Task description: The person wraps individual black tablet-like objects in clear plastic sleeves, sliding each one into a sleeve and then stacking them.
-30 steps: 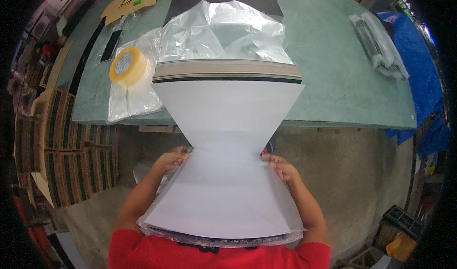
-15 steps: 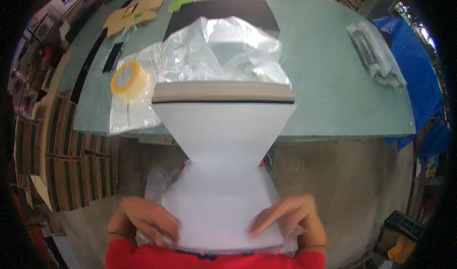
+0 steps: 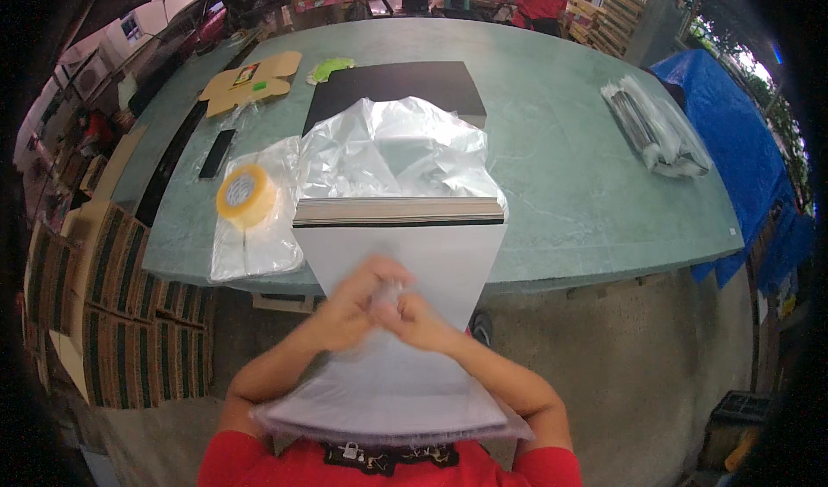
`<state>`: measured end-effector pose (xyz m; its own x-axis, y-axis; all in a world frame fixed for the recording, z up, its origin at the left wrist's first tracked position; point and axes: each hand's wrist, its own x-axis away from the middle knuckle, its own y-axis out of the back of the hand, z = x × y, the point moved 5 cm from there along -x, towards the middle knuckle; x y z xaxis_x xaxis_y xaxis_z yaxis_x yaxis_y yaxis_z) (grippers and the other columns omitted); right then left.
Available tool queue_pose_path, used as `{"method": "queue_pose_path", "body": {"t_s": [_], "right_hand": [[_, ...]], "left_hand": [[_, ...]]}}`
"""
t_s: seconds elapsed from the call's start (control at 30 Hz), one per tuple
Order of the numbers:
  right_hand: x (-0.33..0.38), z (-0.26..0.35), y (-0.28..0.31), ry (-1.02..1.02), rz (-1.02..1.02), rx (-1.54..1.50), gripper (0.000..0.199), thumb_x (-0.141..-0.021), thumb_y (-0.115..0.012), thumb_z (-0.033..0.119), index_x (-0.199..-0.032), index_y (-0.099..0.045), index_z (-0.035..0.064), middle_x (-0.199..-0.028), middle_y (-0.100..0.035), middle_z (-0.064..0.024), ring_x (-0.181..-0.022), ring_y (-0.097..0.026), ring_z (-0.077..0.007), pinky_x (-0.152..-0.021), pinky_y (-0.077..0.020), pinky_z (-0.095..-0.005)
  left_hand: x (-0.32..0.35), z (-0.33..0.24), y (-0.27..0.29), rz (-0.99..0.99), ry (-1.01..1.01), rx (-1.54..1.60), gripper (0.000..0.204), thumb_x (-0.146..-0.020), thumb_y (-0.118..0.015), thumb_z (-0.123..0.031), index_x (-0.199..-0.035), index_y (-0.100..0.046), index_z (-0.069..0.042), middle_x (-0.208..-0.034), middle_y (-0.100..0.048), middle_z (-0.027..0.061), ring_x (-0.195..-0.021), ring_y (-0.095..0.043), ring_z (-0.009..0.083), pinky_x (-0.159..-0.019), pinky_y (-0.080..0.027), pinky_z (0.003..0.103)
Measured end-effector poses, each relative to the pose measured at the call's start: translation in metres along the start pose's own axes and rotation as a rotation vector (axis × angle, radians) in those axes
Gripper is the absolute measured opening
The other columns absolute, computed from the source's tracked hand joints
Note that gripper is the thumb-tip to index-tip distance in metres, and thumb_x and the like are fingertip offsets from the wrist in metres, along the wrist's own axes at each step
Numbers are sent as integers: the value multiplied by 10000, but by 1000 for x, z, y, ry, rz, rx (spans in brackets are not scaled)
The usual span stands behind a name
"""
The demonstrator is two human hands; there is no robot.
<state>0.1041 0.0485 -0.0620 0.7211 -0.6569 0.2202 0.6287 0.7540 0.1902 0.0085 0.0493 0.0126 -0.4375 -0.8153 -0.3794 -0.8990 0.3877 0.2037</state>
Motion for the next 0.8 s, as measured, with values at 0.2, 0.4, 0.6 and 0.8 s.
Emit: {"method": "queue_pose_path", "body": {"t_s": [0.2,0.4,0.6,0.8], "right_hand": [[28,55,23,210,-283,-302,251,-722,-654,210,-861,-576,16,-795,-579,-31,-756,-520,-92,-658,-426,-243],[60,-23,27,-109,164,92,533,-613,-725,182,-1070,-514,6,-1063,-544,-115,-912,-536,-194,-771,-422,-308],[51,17,46,270,-99,-259,672,-582,-741,178,-1145,-439,-27,-1096,-516,-115,-993,-490,-198,-860,-374,-313],[51,8,40,-16,-228,-491,194,-651,-700,129,-759,-598,4,-692,-587,-18,-621,-522,-83,-592,-418,-215]], "left_hand": [[23,20,17,-168,384,382,215,-780,-592,-201,-858,-545,-6,-761,-530,8,-707,-475,77,-650,-387,215],[27,4,62,-509,316,43,105,-794,-568,-118,-796,-557,-13,-670,-518,-44,-593,-427,28,-523,-352,173],[20,-9,41,-171,213,-18,104,-788,-566,-125,-759,-553,-26,-675,-516,-13,-574,-429,43,-509,-350,182],[22,-22,78,-350,146,-217,125,-761,-597,-133,-795,-557,-19,-716,-547,39,-602,-476,87,-556,-388,218]]}}
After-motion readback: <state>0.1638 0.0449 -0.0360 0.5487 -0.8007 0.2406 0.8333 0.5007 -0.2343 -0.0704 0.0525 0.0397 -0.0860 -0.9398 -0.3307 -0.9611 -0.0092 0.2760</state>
